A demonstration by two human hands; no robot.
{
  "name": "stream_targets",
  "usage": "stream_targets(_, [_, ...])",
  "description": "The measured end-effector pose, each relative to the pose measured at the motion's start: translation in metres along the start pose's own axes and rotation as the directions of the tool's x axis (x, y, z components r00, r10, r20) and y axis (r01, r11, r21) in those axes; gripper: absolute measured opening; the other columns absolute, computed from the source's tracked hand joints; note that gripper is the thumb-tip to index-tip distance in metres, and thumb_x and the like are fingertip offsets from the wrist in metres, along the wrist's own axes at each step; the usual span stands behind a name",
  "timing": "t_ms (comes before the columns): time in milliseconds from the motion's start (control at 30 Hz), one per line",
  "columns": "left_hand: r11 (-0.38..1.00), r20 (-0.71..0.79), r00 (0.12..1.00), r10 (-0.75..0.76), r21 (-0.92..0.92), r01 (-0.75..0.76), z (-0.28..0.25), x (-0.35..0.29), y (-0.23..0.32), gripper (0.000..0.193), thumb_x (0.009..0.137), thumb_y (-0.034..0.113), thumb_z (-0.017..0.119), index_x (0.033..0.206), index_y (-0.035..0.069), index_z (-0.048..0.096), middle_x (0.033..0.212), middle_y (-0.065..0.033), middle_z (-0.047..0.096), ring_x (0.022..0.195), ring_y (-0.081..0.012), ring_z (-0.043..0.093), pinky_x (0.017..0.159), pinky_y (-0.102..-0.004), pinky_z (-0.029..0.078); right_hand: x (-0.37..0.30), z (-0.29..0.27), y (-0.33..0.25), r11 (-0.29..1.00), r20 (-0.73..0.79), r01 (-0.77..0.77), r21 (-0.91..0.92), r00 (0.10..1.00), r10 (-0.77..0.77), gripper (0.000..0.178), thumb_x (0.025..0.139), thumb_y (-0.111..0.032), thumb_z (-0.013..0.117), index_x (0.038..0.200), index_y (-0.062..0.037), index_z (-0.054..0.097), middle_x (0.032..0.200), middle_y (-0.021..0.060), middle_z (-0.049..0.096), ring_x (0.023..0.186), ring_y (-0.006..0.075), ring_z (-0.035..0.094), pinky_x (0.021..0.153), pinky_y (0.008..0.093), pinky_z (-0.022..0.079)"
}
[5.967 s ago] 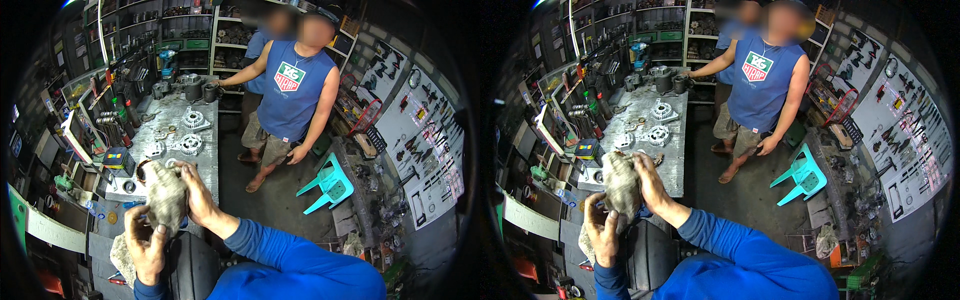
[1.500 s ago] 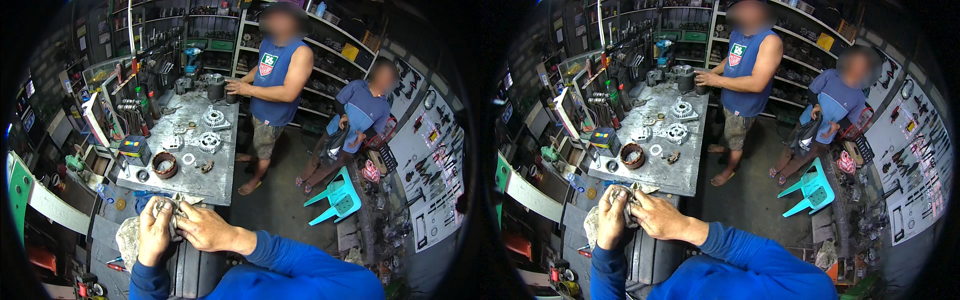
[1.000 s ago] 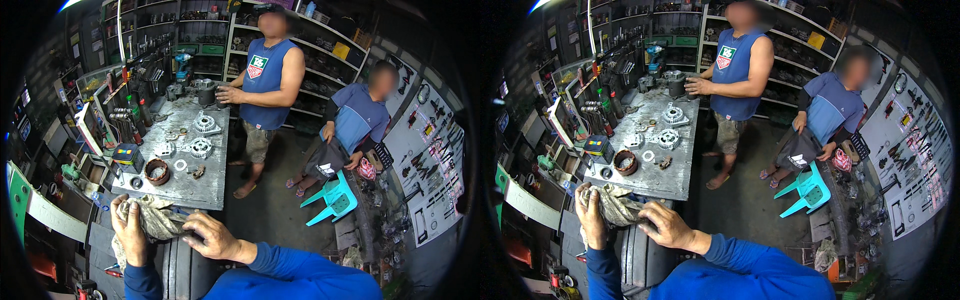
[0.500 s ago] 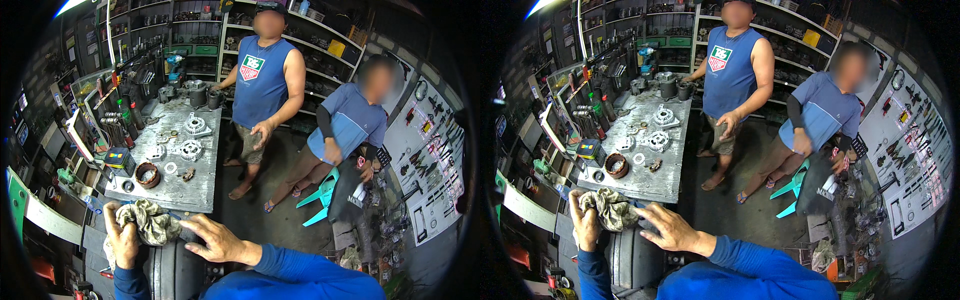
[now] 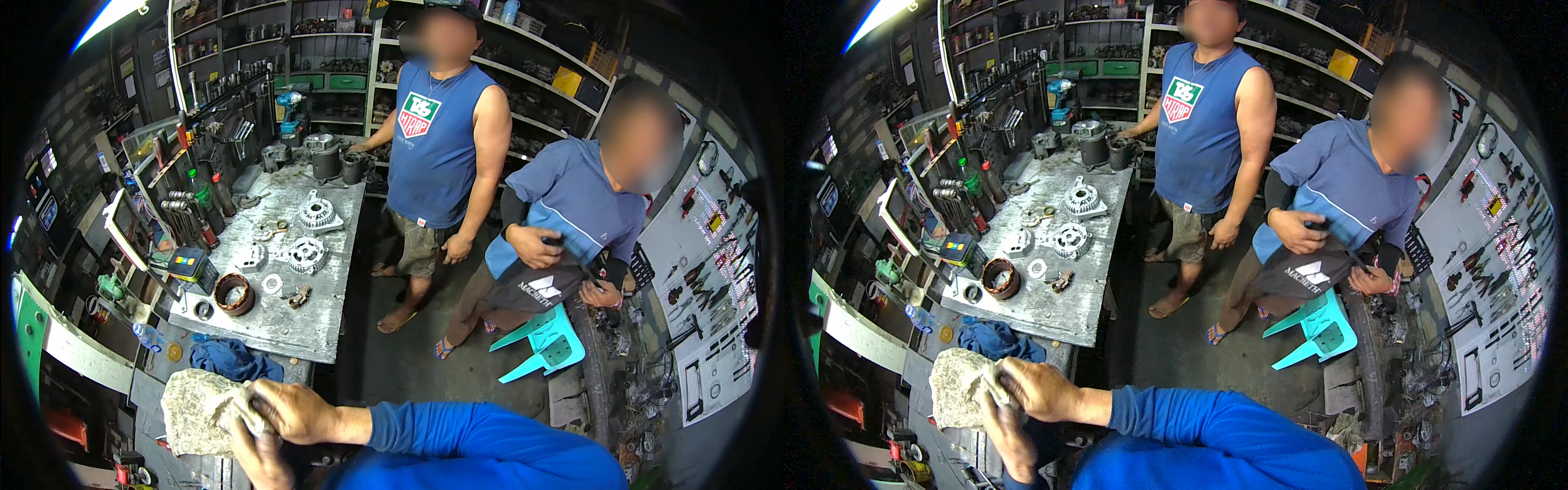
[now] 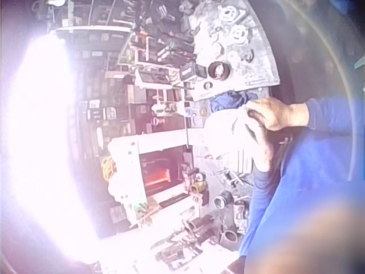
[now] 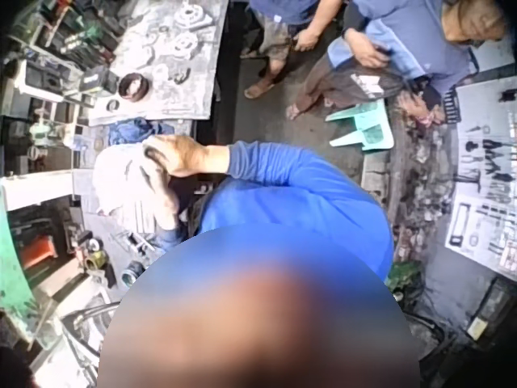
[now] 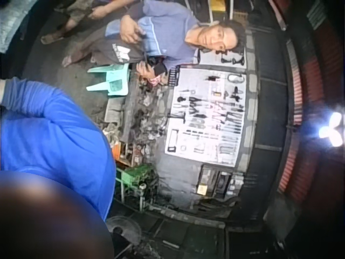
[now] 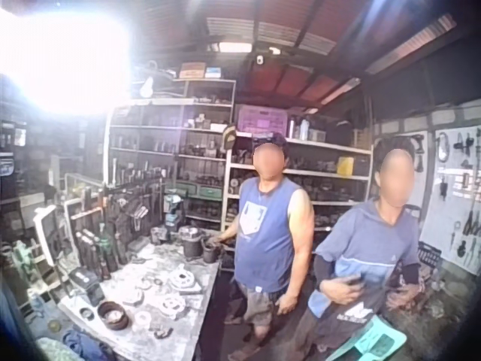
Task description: The person wipes a mechanical part with a cloth, then uses a cordless impact driver to tighten bolts on the part. The person handles the part with both hands, repositions it on the workbench, and continues tightening.
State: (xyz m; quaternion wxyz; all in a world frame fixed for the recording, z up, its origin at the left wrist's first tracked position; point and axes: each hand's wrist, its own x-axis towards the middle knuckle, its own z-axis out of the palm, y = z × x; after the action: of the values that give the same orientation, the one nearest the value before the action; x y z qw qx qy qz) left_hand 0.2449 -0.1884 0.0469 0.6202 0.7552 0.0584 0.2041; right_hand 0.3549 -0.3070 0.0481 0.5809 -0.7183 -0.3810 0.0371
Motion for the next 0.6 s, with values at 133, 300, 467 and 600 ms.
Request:
stream_targets(133, [0.861, 0.105, 0.991, 0.083, 0.493, -0.124, 0.010, -0.026, 0.022, 0.092, 0.091, 0.032, 0.085, 0.161, 0.000, 0.036, 0.157, -0.0290, 0.047, 0.142, -0.0435, 0.050, 0.119, -0.0507, 0.039, 0.003, -0.007, 0.015, 0.999, 0.046, 0.015, -0.029, 0.999, -0.013, 0.032, 0.104, -0.028, 0.062, 0.123, -0.0026, 0.058, 0.104, 0.0267, 0.072, 0.096, 0.0490, 0.069, 0.078, 0.0560, 0.056])
stream_targets(300, [0.578, 0.025, 0.836, 0.549, 0.711, -0.401, -0.004, -0.035, 0.070, 0.057, 0.084, 0.015, 0.086, 0.136, 0.005, 0.066, 0.152, -0.0353, 0.048, 0.135, -0.0531, 0.054, 0.112, -0.0635, 0.045, 0.000, -0.008, 0.011, 0.990, 0.077, -0.052, -0.132, 0.995, 0.063, 0.057, 0.102, -0.034, 0.066, 0.145, -0.0030, 0.044, 0.119, 0.0277, 0.071, 0.096, 0.0481, 0.071, 0.079, 0.0538, 0.060])
stream_targets(467, [0.760, -0.017, 0.965, 0.262, 0.620, -0.195, -0.014, 0.003, 0.053, 0.072, 0.104, 0.052, 0.055, 0.151, -0.002, 0.053, 0.162, -0.0275, 0.043, 0.150, -0.0444, 0.041, 0.125, -0.0541, 0.028, -0.005, 0.016, 0.004, 0.813, -0.077, 0.544, -0.207, 0.819, -0.568, 0.072, 0.089, -0.023, 0.073, 0.146, 0.0018, 0.038, 0.145, 0.0368, 0.049, 0.101, 0.0490, 0.071, 0.079, 0.0530, 0.061])
stream_targets(600, [0.716, 0.017, 0.997, 0.078, 0.695, -0.068, -0.011, 0.022, 0.022, 0.055, 0.114, 0.038, 0.036, 0.147, 0.001, 0.058, 0.153, -0.0197, 0.056, 0.152, -0.0408, 0.040, 0.127, -0.0557, 0.023, -0.006, 0.007, 0.012, 0.952, 0.196, 0.298, -0.068, 0.940, -0.280, 0.064, 0.084, -0.022, 0.075, 0.137, 0.0042, 0.050, 0.144, 0.0337, 0.042, 0.103, 0.0507, 0.067, 0.089, 0.0547, 0.059])
